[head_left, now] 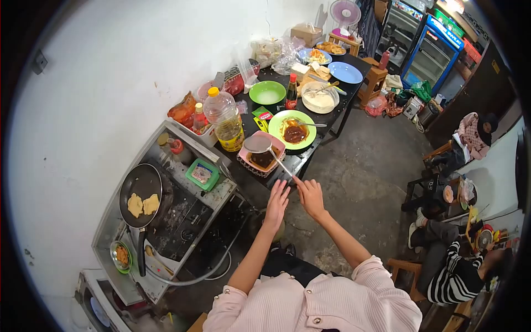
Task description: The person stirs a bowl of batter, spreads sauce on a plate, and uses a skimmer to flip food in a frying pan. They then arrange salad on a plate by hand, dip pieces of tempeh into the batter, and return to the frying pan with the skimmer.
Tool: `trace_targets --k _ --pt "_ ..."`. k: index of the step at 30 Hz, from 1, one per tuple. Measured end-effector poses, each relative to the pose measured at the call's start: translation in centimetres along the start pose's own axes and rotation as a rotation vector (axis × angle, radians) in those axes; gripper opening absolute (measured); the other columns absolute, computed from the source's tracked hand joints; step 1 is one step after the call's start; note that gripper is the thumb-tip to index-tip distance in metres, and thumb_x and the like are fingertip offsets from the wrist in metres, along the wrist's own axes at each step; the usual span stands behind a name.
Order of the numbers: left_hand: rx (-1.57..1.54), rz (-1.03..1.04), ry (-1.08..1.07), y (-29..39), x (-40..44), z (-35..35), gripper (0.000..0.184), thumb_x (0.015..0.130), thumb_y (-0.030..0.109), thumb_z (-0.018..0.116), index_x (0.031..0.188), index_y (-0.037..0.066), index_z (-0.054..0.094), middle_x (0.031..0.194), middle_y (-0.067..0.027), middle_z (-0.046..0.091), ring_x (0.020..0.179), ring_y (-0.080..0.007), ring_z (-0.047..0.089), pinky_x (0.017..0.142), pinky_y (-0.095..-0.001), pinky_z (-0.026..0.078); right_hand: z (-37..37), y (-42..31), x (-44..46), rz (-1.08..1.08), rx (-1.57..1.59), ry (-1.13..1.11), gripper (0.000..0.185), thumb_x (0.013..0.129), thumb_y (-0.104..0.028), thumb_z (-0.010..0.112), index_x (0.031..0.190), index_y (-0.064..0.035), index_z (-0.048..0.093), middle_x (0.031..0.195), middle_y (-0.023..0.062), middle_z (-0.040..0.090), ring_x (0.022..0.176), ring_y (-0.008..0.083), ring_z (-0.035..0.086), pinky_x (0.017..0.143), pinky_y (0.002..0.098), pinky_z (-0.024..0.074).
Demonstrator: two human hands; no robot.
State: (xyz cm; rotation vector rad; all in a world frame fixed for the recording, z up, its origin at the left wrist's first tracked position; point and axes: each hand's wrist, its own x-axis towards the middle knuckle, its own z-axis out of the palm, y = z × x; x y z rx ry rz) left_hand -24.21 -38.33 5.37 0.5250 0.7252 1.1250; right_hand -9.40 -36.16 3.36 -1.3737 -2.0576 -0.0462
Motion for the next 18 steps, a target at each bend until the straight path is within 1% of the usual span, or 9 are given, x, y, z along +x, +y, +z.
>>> trace_targets --k 1,3,7,8,11,12,16,18 --pt "-0.004 0.018 0.03 -0.1 -0.2 -0.5 0.052 0.093 0.027 0.036 0.138 0.01 0.017 0.143 -0.0062 0.023 0.131 -0.0217 0.025 0.106 -0.0417 0.011 0.2 0.2 0.5 -0.005 -0.021 -0.013 0.045 0.079 -0.008 0.054 0.123 -0.0123 0.048 0.073 0.0051 0.045 0.071 0.0222 0.043 0.065 0.0338 0.0341" --pt "0.033 -0.015 0.109 -0.3 -0.5 -1.9 0.05 0.093 0.025 0.036 0.137 0.008 0.02 0.141 -0.0062 0.028 0.127 -0.0214 0.032 0.105 -0.0391 0.016 0.7 0.5 1.5 -0.011 -0.062 -0.036 0.045 0.08 -0.008 0.053 0.124 -0.0121 0.047 0.073 0.0048 0.045 0.072 0.0219 0.043 0.066 0.0337 0.0339" --pt "0.087 -0.135 0.106 -0.9 -2.1 -4.4 0.043 0.092 0.024 0.038 0.131 0.007 0.032 0.131 -0.0057 0.042 0.118 -0.0182 0.043 0.097 -0.031 0.029 3.2 1.8 2.4 -0.058 -0.121 -0.068 0.046 0.08 -0.01 0.053 0.125 -0.0144 0.046 0.074 0.004 0.045 0.072 0.0207 0.043 0.066 0.0335 0.0335" --pt "0.091 -0.172 0.1 -0.8 -2.7 -4.7 0.041 0.092 0.023 0.039 0.129 0.007 0.035 0.129 -0.0056 0.046 0.115 -0.0174 0.046 0.095 -0.0292 0.031 4.0 2.2 2.5 -0.088 -0.149 -0.047 0.045 0.08 -0.012 0.054 0.125 -0.0162 0.046 0.074 0.0035 0.045 0.073 0.02 0.044 0.066 0.0333 0.0327" --pt "0.1 -0.257 0.109 -1.8 -4.3 -6.0 0.036 0.091 0.02 0.042 0.124 0.007 0.041 0.121 -0.0051 0.052 0.107 -0.0153 0.051 0.088 -0.0261 0.036 4.6 2.6 2.7 -0.099 -0.146 -0.082 0.045 0.081 -0.014 0.054 0.125 -0.0177 0.046 0.075 0.003 0.045 0.074 0.0195 0.045 0.066 0.0336 0.0318" --pt "0.065 -0.278 0.119 -2.0 -4.8 -6.4 0.034 0.09 0.018 0.045 0.122 0.007 0.044 0.117 -0.0052 0.054 0.104 -0.0149 0.053 0.087 -0.0264 0.038 4.6 2.6 2.8 -0.101 -0.162 -0.103 0.044 0.081 -0.014 0.052 0.125 -0.0198 0.045 0.078 0.0031 0.046 0.076 0.0193 0.045 0.067 0.0345 0.0312" --pt "0.069 -0.302 0.137 -2.3 -5.6 -7.7 0.034 0.09 0.019 0.043 0.121 0.006 0.044 0.117 -0.0055 0.054 0.103 -0.0148 0.053 0.087 -0.0266 0.039 4.3 2.8 3.1 -0.068 -0.184 -0.143 0.046 0.082 -0.013 0.051 0.126 -0.0233 0.045 0.079 0.0029 0.047 0.077 0.0189 0.045 0.068 0.0349 0.0305" --pt "0.057 -0.304 0.167 -2.2 -5.5 -7.9 0.033 0.09 0.019 0.042 0.121 0.006 0.045 0.117 -0.0057 0.054 0.103 -0.0148 0.053 0.088 -0.027 0.039 4.5 2.8 3.1 -0.068 -0.199 -0.156 0.05 0.078 -0.013 0.053 0.126 -0.0217 0.044 0.081 0.0025 0.046 0.079 0.0192 0.045 0.068 0.0348 0.0312"
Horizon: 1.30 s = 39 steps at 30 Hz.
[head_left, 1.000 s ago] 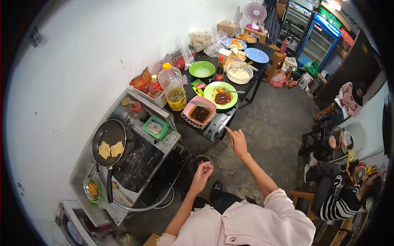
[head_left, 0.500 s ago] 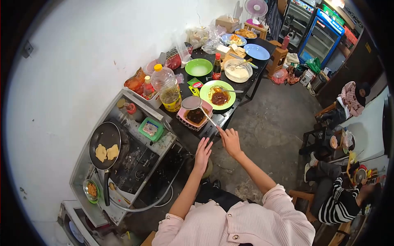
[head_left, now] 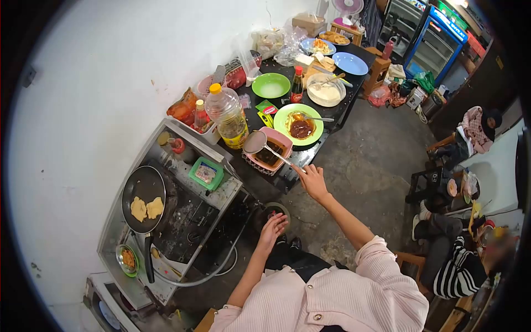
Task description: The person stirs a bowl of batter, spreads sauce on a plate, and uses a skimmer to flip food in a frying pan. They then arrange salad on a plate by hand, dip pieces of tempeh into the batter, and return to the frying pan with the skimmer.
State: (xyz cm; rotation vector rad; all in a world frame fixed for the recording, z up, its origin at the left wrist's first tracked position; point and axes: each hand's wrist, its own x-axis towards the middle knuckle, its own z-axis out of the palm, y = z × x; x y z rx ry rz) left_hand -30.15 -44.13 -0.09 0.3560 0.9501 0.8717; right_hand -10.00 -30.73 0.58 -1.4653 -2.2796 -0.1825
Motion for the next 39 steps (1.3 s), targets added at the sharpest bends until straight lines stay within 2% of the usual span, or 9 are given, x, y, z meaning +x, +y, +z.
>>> trace_targets --k 4,10,20,25,28,31,39 --pt "0.028 0.01 -0.01 0.2 0.6 0.2 0.031 0.093 0.021 0.037 0.118 0.007 0.047 0.116 -0.0051 0.055 0.101 -0.0126 0.054 0.084 -0.0236 0.038 0.5 -0.2 0.1 0.026 -0.007 -0.013 0.051 0.077 -0.013 0.054 0.126 -0.0209 0.045 0.081 0.0025 0.047 0.08 0.0193 0.046 0.067 0.0347 0.0319" --pt "0.034 0.01 -0.038 0.6 0.8 0.8 0.031 0.093 0.02 0.037 0.118 0.006 0.046 0.115 -0.006 0.055 0.101 -0.0134 0.054 0.084 -0.0237 0.039 0.2 -1.1 0.5 0.101 0.001 0.003 0.044 0.081 -0.015 0.052 0.124 -0.0227 0.047 0.079 0.0021 0.049 0.079 0.0183 0.047 0.067 0.0344 0.0322" --pt "0.028 0.017 -0.001 1.4 1.0 -0.2 0.032 0.09 0.019 0.043 0.118 0.007 0.046 0.114 -0.0053 0.055 0.101 -0.0144 0.053 0.087 -0.0269 0.039 0.7 -2.2 0.7 0.193 -0.012 0.05 0.04 0.083 -0.017 0.052 0.123 -0.0233 0.048 0.077 0.0009 0.047 0.078 0.0165 0.047 0.068 0.0339 0.0302" --pt "0.03 0.02 -0.011 2.2 1.0 0.5 0.031 0.089 0.018 0.044 0.118 0.007 0.046 0.114 -0.0052 0.055 0.101 -0.0141 0.054 0.087 -0.0261 0.039 0.7 -2.3 1.0 0.176 0.012 0.053 0.038 0.083 -0.018 0.052 0.121 -0.0235 0.049 0.078 -0.0001 0.047 0.079 0.016 0.047 0.068 0.0341 0.0297" --pt "0.03 0.016 -0.013 2.3 1.1 0.5 0.028 0.09 0.02 0.043 0.115 0.007 0.047 0.112 -0.005 0.057 0.098 -0.0125 0.055 0.084 -0.0226 0.039 0.2 -2.0 1.1 0.165 0.009 0.032 0.039 0.083 -0.017 0.052 0.121 -0.0238 0.049 0.079 -0.0007 0.048 0.08 0.016 0.047 0.069 0.0345 0.0295" --pt "0.033 0.008 -0.005 2.2 1.1 0.3 0.03 0.089 0.017 0.043 0.117 0.007 0.047 0.113 -0.0056 0.056 0.101 -0.0143 0.054 0.087 -0.0264 0.039 0.1 -1.3 0.9 0.148 0.007 0.003 0.039 0.082 -0.017 0.052 0.121 -0.0241 0.049 0.08 -0.0009 0.049 0.08 0.0162 0.047 0.069 0.0348 0.0294" --pt "0.043 0.02 0.003 2.3 1.0 -0.2 0.031 0.09 0.019 0.043 0.118 0.007 0.046 0.114 -0.0057 0.055 0.101 -0.0141 0.054 0.087 -0.0265 0.039 0.0 -0.3 0.8 0.1 0.03 -0.021 0.039 0.085 -0.016 0.048 0.123 -0.0241 0.048 0.08 0.0001 0.048 0.078 0.017 0.045 0.07 0.0355 0.0269"
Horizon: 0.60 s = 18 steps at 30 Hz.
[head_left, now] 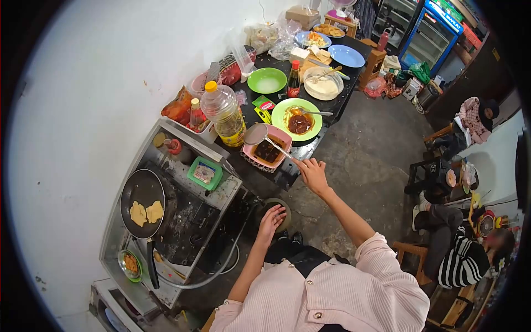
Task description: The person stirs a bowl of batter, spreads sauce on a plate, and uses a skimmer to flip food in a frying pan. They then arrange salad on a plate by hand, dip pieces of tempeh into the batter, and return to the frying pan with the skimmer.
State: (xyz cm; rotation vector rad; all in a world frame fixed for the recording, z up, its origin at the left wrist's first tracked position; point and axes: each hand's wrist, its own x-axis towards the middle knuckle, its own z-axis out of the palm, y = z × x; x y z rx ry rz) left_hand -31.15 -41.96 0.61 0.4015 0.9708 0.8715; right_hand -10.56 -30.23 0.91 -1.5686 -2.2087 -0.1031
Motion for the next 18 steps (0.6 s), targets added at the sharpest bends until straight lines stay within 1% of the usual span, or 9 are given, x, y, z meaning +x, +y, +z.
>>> trace_targets --k 2,4,7,10,12,18 --pt "0.004 0.001 0.005 0.0 0.0 -0.1 0.031 0.09 0.019 0.042 0.118 0.007 0.046 0.114 -0.0057 0.056 0.1 -0.014 0.054 0.087 -0.0263 0.039 0.0 0.0 0.1 -0.002 -0.003 -0.012 0.039 0.086 -0.016 0.048 0.123 -0.0243 0.047 0.081 -0.0002 0.049 0.079 0.0171 0.045 0.07 0.0359 0.027" --pt "0.009 -0.002 0.008 -0.2 0.1 -0.3 0.031 0.09 0.019 0.042 0.118 0.007 0.046 0.114 -0.0056 0.056 0.1 -0.0138 0.054 0.087 -0.026 0.039 -0.1 -0.1 0.3 -0.007 -0.008 -0.046 0.043 0.082 -0.016 0.052 0.124 -0.0264 0.046 0.086 -0.0021 0.05 0.083 0.0169 0.046 0.069 0.0372 0.0303" --pt "0.003 -0.01 0.012 -0.2 0.3 -0.5 0.031 0.09 0.019 0.042 0.118 0.007 0.046 0.114 -0.0053 0.056 0.1 -0.0136 0.055 0.087 -0.0259 0.039 -0.1 0.0 0.4 -0.001 -0.023 -0.055 0.042 0.083 -0.017 0.051 0.124 -0.0254 0.045 0.086 -0.0017 0.051 0.082 0.0169 0.047 0.069 0.0371 0.0306" --pt "-0.003 -0.009 0.013 -0.2 0.3 -0.3 0.029 0.092 0.02 0.041 0.116 0.006 0.048 0.112 -0.0051 0.057 0.099 -0.0126 0.055 0.084 -0.0229 0.039 -0.1 -0.1 0.4 0.012 -0.039 -0.073 0.042 0.084 -0.018 0.05 0.125 -0.0259 0.045 0.088 -0.0018 0.052 0.083 0.0168 0.047 0.07 0.037 0.0307" --pt "0.006 -0.014 0.007 -0.2 0.3 -0.3 0.03 0.09 0.019 0.043 0.118 0.007 0.047 0.113 -0.005 0.056 0.1 -0.0131 0.055 0.086 -0.025 0.039 -0.2 -0.2 0.5 0.019 -0.039 -0.081 0.04 0.085 -0.019 0.05 0.124 -0.0262 0.046 0.089 -0.0019 0.053 0.083 0.0168 0.048 0.07 0.037 0.0306" --pt "0.025 -0.021 -0.008 0.0 0.4 0.0 0.031 0.089 0.019 0.043 0.118 0.008 0.046 0.113 -0.0047 0.056 0.101 -0.0131 0.054 0.087 -0.026 0.038 -1.0 -0.8 1.2 0.021 0.133 0.093 0.036 0.081 -0.023 0.058 0.117 -0.024 0.052 0.09 0.0006 0.054 0.091 0.017 0.049 0.074 0.0369 0.0301"
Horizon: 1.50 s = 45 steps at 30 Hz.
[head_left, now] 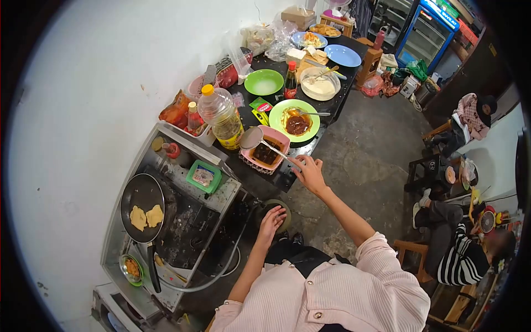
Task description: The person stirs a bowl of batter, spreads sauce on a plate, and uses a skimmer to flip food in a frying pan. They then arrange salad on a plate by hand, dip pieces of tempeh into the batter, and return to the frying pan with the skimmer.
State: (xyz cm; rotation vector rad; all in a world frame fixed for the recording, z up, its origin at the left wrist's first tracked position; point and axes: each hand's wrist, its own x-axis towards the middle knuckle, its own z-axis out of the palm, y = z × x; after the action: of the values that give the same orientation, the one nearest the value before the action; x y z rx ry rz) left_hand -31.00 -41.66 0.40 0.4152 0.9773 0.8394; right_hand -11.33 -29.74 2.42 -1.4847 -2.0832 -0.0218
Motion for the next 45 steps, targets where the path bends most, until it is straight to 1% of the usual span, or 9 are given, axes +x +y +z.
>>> trace_targets --k 4,5,9,13,20,27,38,40,45 --pt "0.036 -0.019 0.014 0.4 0.1 0.3 0.031 0.09 0.019 0.043 0.118 0.008 0.046 0.113 -0.0048 0.056 0.101 -0.0131 0.054 0.089 -0.0262 0.037 -1.6 -0.8 0.9 0.191 0.182 0.25 0.027 0.074 -0.02 0.066 0.099 -0.0155 0.058 0.094 0.0016 0.055 0.093 0.0177 0.05 0.078 0.0355 0.03" --pt "0.054 -0.01 0.009 0.5 0.1 0.4 0.031 0.09 0.019 0.043 0.118 0.008 0.047 0.113 -0.0048 0.056 0.101 -0.0131 0.054 0.089 -0.0263 0.037 -1.9 -0.9 1.1 0.238 0.181 0.287 0.019 0.071 -0.018 0.069 0.087 -0.0122 0.061 0.092 0.0022 0.056 0.091 0.0183 0.052 0.077 0.0334 0.0316" --pt "0.186 0.026 -0.039 1.4 -0.5 1.6 0.031 0.09 0.02 0.043 0.118 0.008 0.047 0.113 -0.0047 0.056 0.102 -0.0133 0.053 0.09 -0.0269 0.036 -5.4 -2.3 0.9 0.406 0.447 0.394 0.013 0.069 -0.017 0.071 0.075 -0.0071 0.064 0.082 0.0047 0.057 0.083 0.0205 0.055 0.073 0.0316 0.0378" --pt "0.423 0.071 -0.188 2.5 -1.0 3.9 0.028 0.09 0.018 0.044 0.115 0.007 0.048 0.111 -0.0055 0.056 0.099 -0.0135 0.054 0.086 -0.0249 0.036 -9.6 -3.5 -2.1 0.534 0.527 0.397 0.012 0.071 -0.012 0.069 0.078 -0.0032 0.066 0.079 0.0085 0.059 0.077 0.0208 0.058 0.071 0.0303 0.0437" --pt "0.539 0.035 -0.611 -0.3 1.7 7.3 0.026 0.09 0.011 0.043 0.114 0.002 0.046 0.108 -0.0082 0.055 0.097 -0.0151 0.052 0.088 -0.0272 0.039 -11.6 0.4 -12.5 0.811 0.475 0.403 0.011 0.076 -0.012 0.066 0.081 -0.0026 0.067 0.079 0.0083 0.061 0.073 0.0174 0.057 0.065 0.0274 0.0426" --pt "0.647 -0.109 -0.728 -3.2 5.8 13.5 0.028 0.089 0.01 0.045 0.116 0.002 0.044 0.109 -0.0084 0.054 0.097 -0.015 0.052 0.09 -0.027 0.039 -16.2 7.7 -16.8 1.037 0.423 0.466 0.011 0.072 -0.012 0.07 0.076 -0.0022 0.066 0.071 0.0043 0.058 0.063 0.0112 0.052 0.058 0.0253 0.039" --pt "0.722 0.087 -0.74 -6.4 16.3 30.0 0.029 0.089 0.014 0.049 0.115 0.003 0.044 0.109 -0.0064 0.054 0.097 -0.0127 0.051 0.086 -0.0264 0.039 -21.3 26.1 -15.5 0.966 0.392 0.418 0.01 0.07 -0.007 0.068 0.08 -0.003 0.068 0.068 0.0048 0.059 0.063 0.0103 0.052 0.058 0.0234 0.0396" --pt "0.719 0.105 -0.698 -5.6 16.9 32.2 0.029 0.088 0.013 0.05 0.115 0.003 0.044 0.109 -0.0066 0.054 0.097 -0.013 0.051 0.087 -0.0265 0.039 -22.0 28.3 -13.8 0.933 0.428 0.406 0.011 0.073 -0.011 0.068 0.079 -0.0019 0.067 0.072 0.0018 0.059 0.065 0.0078 0.05 0.055 0.0221 0.0339" --pt "0.637 0.11 -0.553 -3.5 20.1 31.2 0.029 0.088 0.01 0.048 0.116 0.002 0.045 0.11 -0.0087 0.054 0.102 -0.0154 0.051 0.091 -0.0279 0.038 -21.1 33.6 -9.2 0.811 0.465 0.296 0.013 0.072 -0.012 0.069 0.08 -0.0018 0.068 0.069 0.0061 0.059 0.064 0.0131 0.053 0.062 0.0257 0.0408"
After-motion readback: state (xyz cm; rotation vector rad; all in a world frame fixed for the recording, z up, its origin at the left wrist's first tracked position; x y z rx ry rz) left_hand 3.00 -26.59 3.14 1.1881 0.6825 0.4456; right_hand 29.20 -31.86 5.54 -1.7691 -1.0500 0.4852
